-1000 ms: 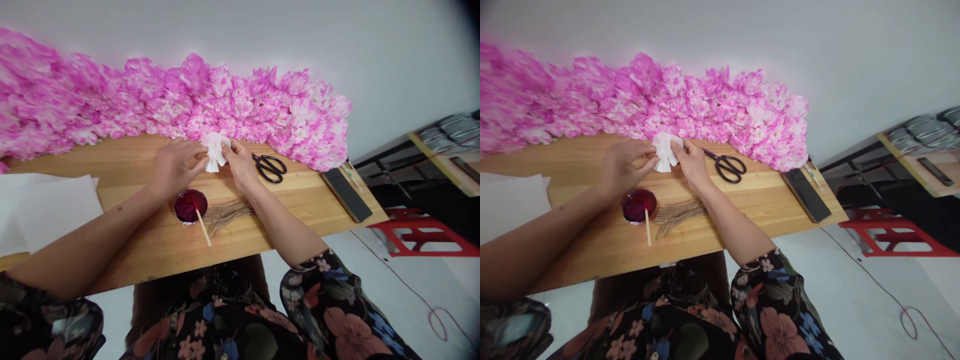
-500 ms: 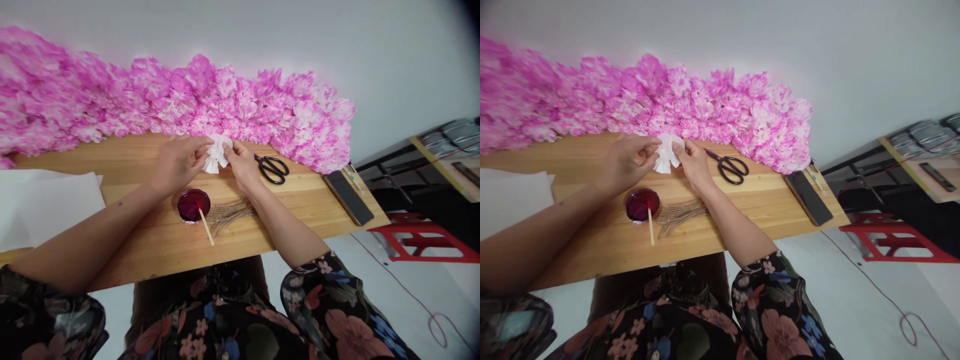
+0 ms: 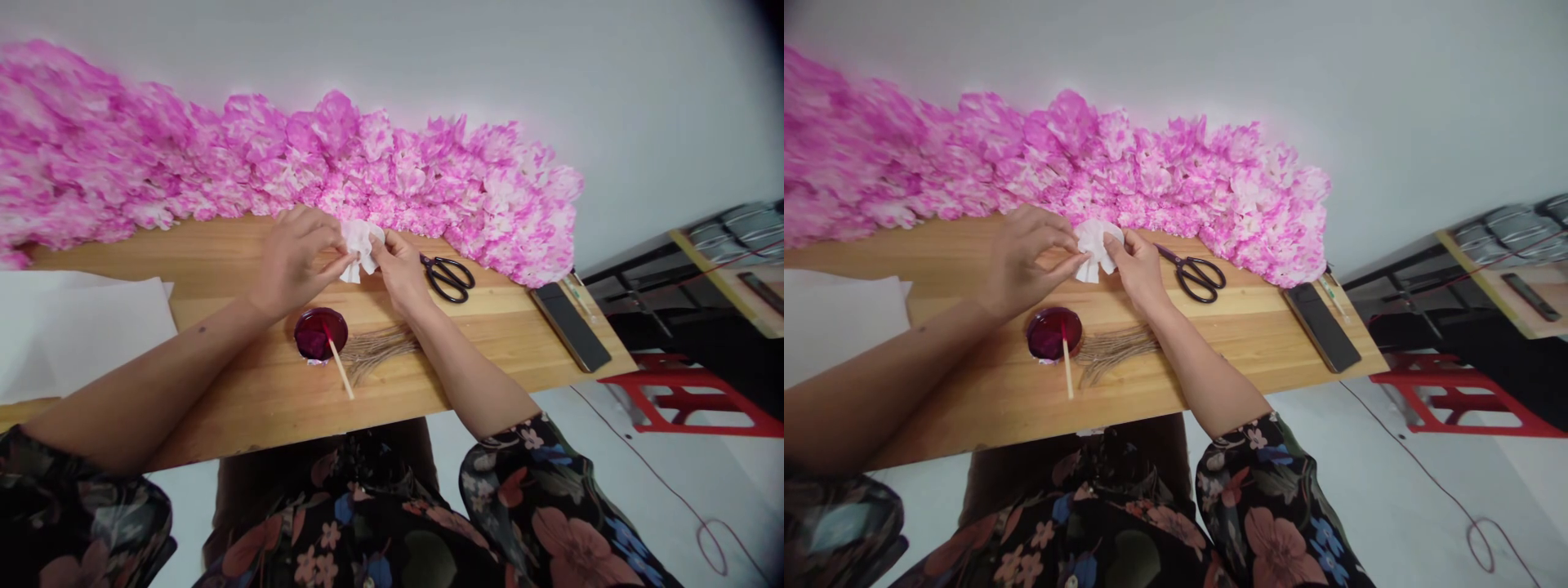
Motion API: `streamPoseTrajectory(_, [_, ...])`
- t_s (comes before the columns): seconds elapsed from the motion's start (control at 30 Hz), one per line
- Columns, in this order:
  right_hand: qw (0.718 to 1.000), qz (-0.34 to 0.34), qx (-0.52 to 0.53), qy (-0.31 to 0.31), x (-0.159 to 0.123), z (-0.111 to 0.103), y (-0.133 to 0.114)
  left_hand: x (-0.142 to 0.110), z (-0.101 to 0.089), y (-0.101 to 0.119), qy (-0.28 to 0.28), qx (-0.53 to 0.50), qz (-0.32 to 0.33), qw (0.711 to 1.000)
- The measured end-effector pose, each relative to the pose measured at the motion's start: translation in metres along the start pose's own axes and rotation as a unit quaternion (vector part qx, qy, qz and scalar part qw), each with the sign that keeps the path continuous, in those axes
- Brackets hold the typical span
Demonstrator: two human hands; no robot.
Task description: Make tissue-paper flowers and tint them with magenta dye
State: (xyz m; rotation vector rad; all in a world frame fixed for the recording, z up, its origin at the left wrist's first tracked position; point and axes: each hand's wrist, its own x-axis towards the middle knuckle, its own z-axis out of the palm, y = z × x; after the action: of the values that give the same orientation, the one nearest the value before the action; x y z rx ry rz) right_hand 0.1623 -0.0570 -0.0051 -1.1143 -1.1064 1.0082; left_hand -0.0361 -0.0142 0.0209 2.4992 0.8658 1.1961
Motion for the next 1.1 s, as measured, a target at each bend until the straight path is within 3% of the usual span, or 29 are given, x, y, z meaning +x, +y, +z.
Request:
streamPoseTrajectory(0.1, [1.000,-0.007,-0.002,-0.002,0.001,0.000,0.002,0.000,-0.001,0.001,-0.003,0.044,0.042,0.998])
streamPoseTrajectory(0.23, [1.000,-0.015,-0.017,-0.004,0.001,0.000,0.003,0.000,0.001,-0.003,-0.051,0.089,0.057,0.993])
streamPoseTrajectory(0.43, [1.000,-0.023,-0.020,-0.002,0.002,0.000,0.004,-0.001,0.004,-0.002,-0.061,0.062,-0.028,0.996])
streamPoseTrajectory(0.67, [0.999,-0.011,-0.035,-0.001,0.000,0.000,0.003,0.000,0.004,0.006,-0.037,-0.049,-0.093,0.994])
streamPoseTrajectory(0.87, [0.999,-0.019,-0.039,0.010,0.002,0.001,0.004,0.000,0.002,0.014,-0.030,-0.161,-0.158,0.974])
streamPoseTrajectory(1.1, [0.996,-0.057,-0.065,0.000,-0.001,0.001,0.002,0.003,0.003,0.021,-0.048,-0.126,-0.174,0.975])
